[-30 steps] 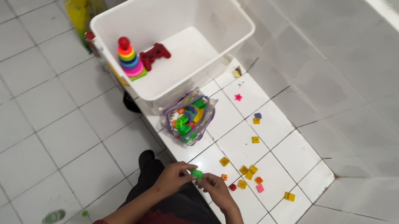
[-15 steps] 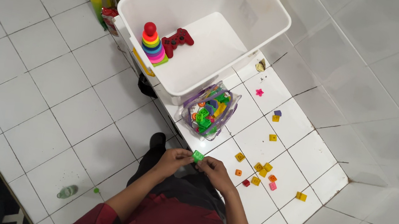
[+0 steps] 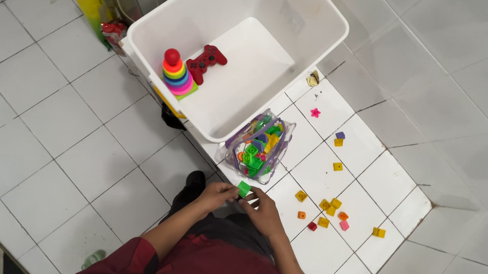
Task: The person picks up small, colorful plastic building blocks from a tiled floor and connects them together by hand. They form a small multi-colored structure and place it into a clear plastic bag. The person continues to pick up remaining blocks from the floor and connect them into the structure.
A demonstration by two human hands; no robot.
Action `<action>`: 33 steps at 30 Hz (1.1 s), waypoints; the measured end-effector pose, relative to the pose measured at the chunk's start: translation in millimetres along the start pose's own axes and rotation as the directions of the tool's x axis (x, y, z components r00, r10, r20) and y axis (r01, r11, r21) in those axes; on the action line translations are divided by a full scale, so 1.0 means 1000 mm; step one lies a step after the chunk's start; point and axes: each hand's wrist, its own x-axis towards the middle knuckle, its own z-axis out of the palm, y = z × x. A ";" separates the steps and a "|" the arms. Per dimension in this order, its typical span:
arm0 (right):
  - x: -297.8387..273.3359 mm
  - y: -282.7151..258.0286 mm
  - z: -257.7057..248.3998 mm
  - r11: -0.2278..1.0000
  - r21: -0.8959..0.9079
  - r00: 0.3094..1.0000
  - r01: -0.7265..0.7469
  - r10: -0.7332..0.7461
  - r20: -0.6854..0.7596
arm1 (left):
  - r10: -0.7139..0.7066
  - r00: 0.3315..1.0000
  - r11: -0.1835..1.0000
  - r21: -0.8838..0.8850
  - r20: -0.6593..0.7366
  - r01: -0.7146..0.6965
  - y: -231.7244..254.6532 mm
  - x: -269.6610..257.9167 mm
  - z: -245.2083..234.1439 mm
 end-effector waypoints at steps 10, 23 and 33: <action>0.085 0.091 0.046 0.803 0.559 0.953 -0.209 0.295 -0.068 | 0.052 0.998 0.992 0.112 0.048 -0.057 0.005 0.062 -0.021; 0.142 0.073 0.062 0.859 0.444 0.870 -0.254 0.404 -0.284 | 0.043 0.989 0.822 0.558 0.143 -0.116 0.029 0.065 -0.058; 0.157 0.087 0.082 0.850 0.511 0.855 -0.128 0.355 -0.377 | 0.035 0.979 0.773 0.616 0.202 -0.155 0.030 0.070 -0.055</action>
